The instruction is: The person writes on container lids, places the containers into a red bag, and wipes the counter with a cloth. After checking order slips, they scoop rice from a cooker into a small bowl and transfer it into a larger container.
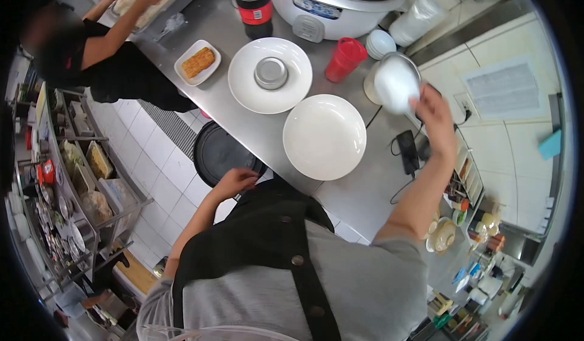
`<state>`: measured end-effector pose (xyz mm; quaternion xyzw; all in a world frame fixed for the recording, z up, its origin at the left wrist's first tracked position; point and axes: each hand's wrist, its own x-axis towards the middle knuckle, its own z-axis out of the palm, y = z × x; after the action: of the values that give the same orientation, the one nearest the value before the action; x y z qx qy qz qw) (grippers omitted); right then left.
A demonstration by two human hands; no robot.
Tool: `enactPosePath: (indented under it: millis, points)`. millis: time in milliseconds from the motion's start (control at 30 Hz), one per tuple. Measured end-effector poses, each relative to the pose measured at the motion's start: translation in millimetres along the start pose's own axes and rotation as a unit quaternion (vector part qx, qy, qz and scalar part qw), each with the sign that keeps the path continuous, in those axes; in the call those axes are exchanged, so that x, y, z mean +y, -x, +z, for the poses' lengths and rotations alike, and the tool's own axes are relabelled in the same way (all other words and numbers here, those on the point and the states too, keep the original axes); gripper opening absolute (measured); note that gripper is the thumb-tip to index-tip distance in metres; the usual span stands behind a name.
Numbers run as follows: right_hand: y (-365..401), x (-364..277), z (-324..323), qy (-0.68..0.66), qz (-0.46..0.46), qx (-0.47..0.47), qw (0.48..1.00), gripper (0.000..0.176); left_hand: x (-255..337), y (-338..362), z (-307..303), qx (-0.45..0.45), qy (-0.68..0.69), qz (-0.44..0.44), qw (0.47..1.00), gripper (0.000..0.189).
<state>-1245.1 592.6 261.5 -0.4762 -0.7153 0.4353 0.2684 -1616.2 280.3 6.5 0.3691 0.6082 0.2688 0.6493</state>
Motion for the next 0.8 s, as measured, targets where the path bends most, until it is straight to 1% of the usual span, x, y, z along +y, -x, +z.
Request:
enactPosePath:
  millis: [33, 100, 167, 233, 300, 333, 367, 433, 467, 567, 667, 700, 733, 767, 800]
  points:
    - [19, 0, 6, 0.008, 0.016, -0.043, 0.999, 0.013, 11, -13, 7, -0.032, 0.018, 0.021, 0.999, 0.026]
    - [44, 28, 7, 0.050, 0.103, -0.131, 0.985, 0.015, 35, -35, 23, -0.062, 0.039, 0.052, 0.996, 0.027]
    - [63, 70, 16, 0.129, 0.105, -0.167, 0.972, 0.015, 48, -58, 36, -0.093, 0.044, 0.036, 0.994, 0.031]
    - [82, 102, 33, 0.276, 0.073, -0.115, 0.952, 0.016, 56, -75, 48, -0.098, 0.050, 0.035, 0.993, 0.034]
    - [99, 133, 54, 0.386, 0.055, -0.062, 0.919, 0.015, 56, -89, 57, -0.073, 0.048, -0.009, 0.996, 0.033]
    - [105, 146, 65, 0.399, 0.085, -0.034, 0.912, 0.015, 56, -94, 60, -0.063, 0.046, -0.030, 0.997, 0.032]
    - [111, 156, 76, 0.411, 0.117, -0.004, 0.904, 0.016, 57, -96, 61, -0.065, 0.102, -0.036, 0.992, 0.034]
    - [121, 180, 94, 0.386, 0.093, 0.058, 0.916, 0.017, 56, -99, 63, -0.072, 0.211, -0.045, 0.974, 0.040]
    - [124, 188, 101, 0.372, 0.083, 0.089, 0.920, 0.018, 50, -105, 65, -0.052, 0.246, -0.024, 0.968, 0.047]
    - [125, 203, 113, 0.379, 0.084, 0.106, 0.915, 0.021, 37, -125, 73, -0.025, 0.237, 0.032, 0.971, 0.052]
    - [117, 225, 102, 0.347, 0.022, 0.048, 0.937, 0.022, 73, -103, 61, -0.046, 0.206, -0.049, 0.976, 0.050]
    - [113, 232, 99, 0.350, 0.018, 0.032, 0.936, 0.023, 79, -105, 42, -0.073, 0.157, -0.108, 0.979, 0.052]
    - [106, 238, 97, 0.351, 0.016, 0.018, 0.936, 0.024, 74, -109, 18, -0.070, 0.149, -0.111, 0.980, 0.061]
    - [100, 250, 96, 0.360, 0.008, 0.010, 0.933, 0.023, 69, -113, -7, -0.067, 0.142, -0.113, 0.981, 0.077]
    - [96, 261, 93, 0.369, 0.002, 0.004, 0.930, 0.023, 63, -119, -39, 0.033, 0.134, -0.075, 0.988, 0.070]
